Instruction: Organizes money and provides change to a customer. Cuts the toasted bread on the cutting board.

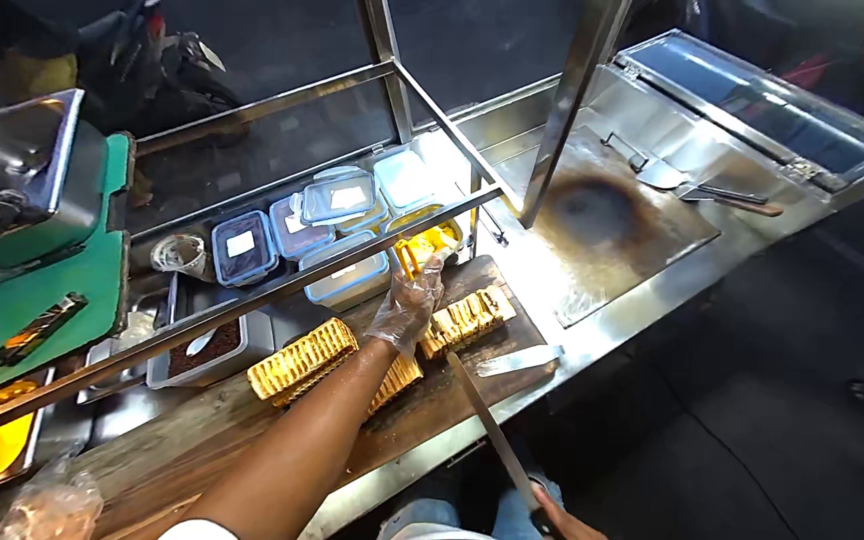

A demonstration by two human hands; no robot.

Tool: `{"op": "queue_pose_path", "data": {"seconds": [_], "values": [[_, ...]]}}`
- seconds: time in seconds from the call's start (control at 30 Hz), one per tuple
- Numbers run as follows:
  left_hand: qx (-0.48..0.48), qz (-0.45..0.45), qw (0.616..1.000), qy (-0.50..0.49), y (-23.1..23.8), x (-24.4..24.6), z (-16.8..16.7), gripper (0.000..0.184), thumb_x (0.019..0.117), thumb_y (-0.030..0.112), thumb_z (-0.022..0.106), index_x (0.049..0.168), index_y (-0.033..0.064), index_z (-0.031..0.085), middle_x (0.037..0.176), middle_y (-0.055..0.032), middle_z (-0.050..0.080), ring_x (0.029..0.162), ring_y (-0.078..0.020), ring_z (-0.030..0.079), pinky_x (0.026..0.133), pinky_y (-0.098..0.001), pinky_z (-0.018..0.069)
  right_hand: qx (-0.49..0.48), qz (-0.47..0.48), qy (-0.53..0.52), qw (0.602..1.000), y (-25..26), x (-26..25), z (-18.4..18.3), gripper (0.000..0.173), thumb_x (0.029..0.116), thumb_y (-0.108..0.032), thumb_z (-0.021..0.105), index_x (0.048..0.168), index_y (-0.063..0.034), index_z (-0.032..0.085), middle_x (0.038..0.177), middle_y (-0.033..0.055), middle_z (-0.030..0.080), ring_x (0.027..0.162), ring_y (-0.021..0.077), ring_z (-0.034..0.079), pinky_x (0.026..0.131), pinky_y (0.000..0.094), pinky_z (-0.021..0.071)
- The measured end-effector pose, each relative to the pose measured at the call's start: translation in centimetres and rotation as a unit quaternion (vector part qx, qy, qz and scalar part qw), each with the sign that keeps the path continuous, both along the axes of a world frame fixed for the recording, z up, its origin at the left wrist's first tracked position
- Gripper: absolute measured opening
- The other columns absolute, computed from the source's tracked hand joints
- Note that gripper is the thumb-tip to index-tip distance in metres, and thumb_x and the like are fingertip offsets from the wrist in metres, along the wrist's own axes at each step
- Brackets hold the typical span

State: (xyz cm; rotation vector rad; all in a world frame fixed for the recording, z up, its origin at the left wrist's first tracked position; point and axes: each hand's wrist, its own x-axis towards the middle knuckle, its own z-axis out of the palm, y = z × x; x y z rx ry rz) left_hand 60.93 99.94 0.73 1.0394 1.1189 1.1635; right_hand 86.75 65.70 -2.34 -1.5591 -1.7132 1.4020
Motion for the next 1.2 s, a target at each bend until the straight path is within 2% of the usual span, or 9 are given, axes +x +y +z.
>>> {"op": "queue_pose_path", "data": {"seconds": [0.1,0.17,0.3,0.37,0.43,0.53,0.7,0.9,1.2], "values": [[-0.039,-0.053,0.997,0.05,-0.2,0.4,1.5,0.029,0.1027,0.042,0.059,0.089,0.0158,0.061,0.067,0.0034,0.051,0.058,-0.0091,0.049,0.058,-0.0259,0.0452,-0.144,-0.099,0.161,0.971,2.8,-2.3,-0.5,0.054,0.1031,-0.007,0.052,0.156,-0.0076,0.043,0.095,0.0134,0.069,0.058,0.0162,0.059,0.055,0.037,0.0557],[-0.058,-0.081,0.993,0.062,-1.0,0.9,5.1,0.025,0.1031,0.04,0.06,0.105,0.0149,0.064,0.076,0.0017,0.057,0.067,-0.0091,0.055,0.066,-0.0258,0.05,-0.191,-0.108,0.185,0.958,3.7,-2.0,-1.0,0.056,0.1025,-0.006,0.051,0.157,-0.0103,0.042,0.091,0.0124,0.068,0.054,0.0154,0.056,0.051,0.0363,0.0537],[0.071,-0.073,0.995,0.018,-3.4,0.5,18.4,0.027,0.1042,0.028,0.053,0.079,0.0204,0.059,0.063,0.0079,0.048,0.053,-0.0026,0.044,0.049,-0.0173,0.0396,-0.05,0.005,0.109,0.993,4.6,1.5,-0.5,0.052,0.102,-0.007,0.053,0.153,-0.0041,0.047,0.124,0.0186,0.07,0.082,0.0184,0.071,0.08,0.0401,0.0605],[0.054,-0.044,0.991,0.111,-5.5,-0.5,21.6,0.024,0.1019,0.024,0.054,0.081,0.0172,0.063,0.065,0.0033,0.056,0.049,-0.0031,0.047,0.045,-0.0148,0.0405,0.07,-0.002,0.057,0.996,5.0,3.9,0.1,0.049,0.1,-0.005,0.055,0.148,0.0006,0.052,0.119,0.0223,0.071,0.095,0.0256,0.073,0.09,0.0442,0.0603],[-0.088,-0.035,0.972,0.217,-7.2,-0.8,18.4,0.018,0.1021,0.022,0.059,0.096,0.0072,0.068,0.076,-0.004,0.067,0.056,-0.0088,0.056,0.05,-0.022,0.0475,0.14,-0.056,-0.01,0.989,6.4,6.7,-0.1,0.05,0.0969,-0.003,0.056,0.146,0.0015,0.054,0.11,0.0215,0.072,0.092,0.0264,0.073,0.087,0.0434,0.0609],[-0.321,-0.024,0.865,0.385,-8.5,0.9,7.6,0.045,0.0999,0.049,0.062,0.12,0.0093,0.067,0.097,-0.0057,0.072,0.076,-0.0165,0.064,0.069,-0.0378,0.051,0.135,-0.063,-0.128,0.981,10.1,10.5,-1.9,0.057,0.0939,-0.004,0.057,0.151,-0.0069,0.052,0.1,0.0177,0.072,0.08,0.0283,0.071,0.075,0.0478,0.0612],[-0.387,0.073,0.819,0.417,-8.4,4.8,-2.4,0.077,0.0937,0.061,0.062,0.147,0.007,0.049,0.135,-0.0175,0.062,0.127,-0.0304,0.059,0.105,-0.0547,0.0484,0.062,0.018,-0.186,0.98,13.2,10.3,-2.5,0.064,0.0939,-0.011,0.059,0.157,-0.0156,0.046,0.099,0.0179,0.07,0.074,0.0319,0.071,0.067,0.0527,0.06],[-0.397,0.165,0.802,0.415,-6.6,7.6,-4.6,0.044,0.0991,0.046,0.06,0.114,0.0064,0.071,0.117,-0.0163,0.07,0.114,-0.0303,0.065,0.097,-0.0544,0.0513,0.043,0.049,-0.162,0.985,14.1,7.0,-3.1,0.064,0.0943,-0.012,0.056,0.157,-0.0156,0.044,0.097,0.0156,0.07,0.073,0.0293,0.07,0.067,0.049,0.06],[-0.41,0.168,0.84,0.313,-3.8,6.5,-3.5,0.05,0.102,0.05,0.056,0.128,0.0083,0.065,0.125,-0.0182,0.065,0.114,-0.0317,0.063,0.093,-0.0546,0.0515,0.079,0.024,-0.183,0.98,18.9,5.9,-4.0,0.062,0.0947,-0.012,0.054,0.156,-0.017,0.047,0.106,0.0139,0.072,0.082,0.0294,0.072,0.075,0.0502,0.0603]]}}
